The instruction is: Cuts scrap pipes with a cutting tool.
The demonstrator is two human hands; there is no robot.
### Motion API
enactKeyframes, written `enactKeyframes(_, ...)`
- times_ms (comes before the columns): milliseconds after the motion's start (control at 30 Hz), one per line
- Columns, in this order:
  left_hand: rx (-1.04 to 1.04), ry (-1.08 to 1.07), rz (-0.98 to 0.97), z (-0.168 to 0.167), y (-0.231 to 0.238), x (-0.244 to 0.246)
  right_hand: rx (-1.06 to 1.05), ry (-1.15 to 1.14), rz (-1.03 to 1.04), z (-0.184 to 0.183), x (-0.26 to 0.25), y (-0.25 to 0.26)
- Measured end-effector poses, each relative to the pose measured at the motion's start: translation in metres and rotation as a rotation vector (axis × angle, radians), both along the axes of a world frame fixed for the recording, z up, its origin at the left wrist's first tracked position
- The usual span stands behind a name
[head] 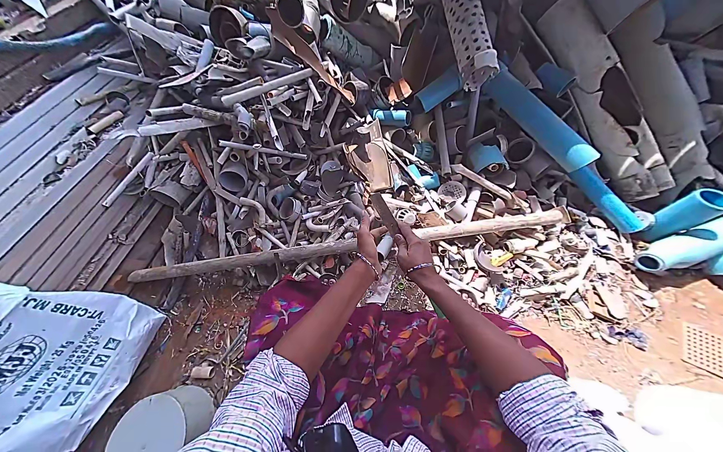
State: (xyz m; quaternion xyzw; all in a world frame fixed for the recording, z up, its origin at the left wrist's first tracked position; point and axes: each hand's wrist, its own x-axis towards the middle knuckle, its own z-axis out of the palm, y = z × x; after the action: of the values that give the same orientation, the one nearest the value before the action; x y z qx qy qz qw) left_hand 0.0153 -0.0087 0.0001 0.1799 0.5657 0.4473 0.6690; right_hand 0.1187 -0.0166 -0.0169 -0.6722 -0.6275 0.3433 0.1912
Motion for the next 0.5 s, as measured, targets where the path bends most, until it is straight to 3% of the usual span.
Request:
enactKeyframes(367,-0.033,-0.043,-0.028,-0.004,-0.002,0.002,-0.017,0.007,-0.086,-0.007,0.003,0.006)
enactKeyframes(500,-0.063,-0.046,0.044,0.002,0.003,-0.002,0.044,-0.004,-0.033,-0.002,-0.005,-0.001)
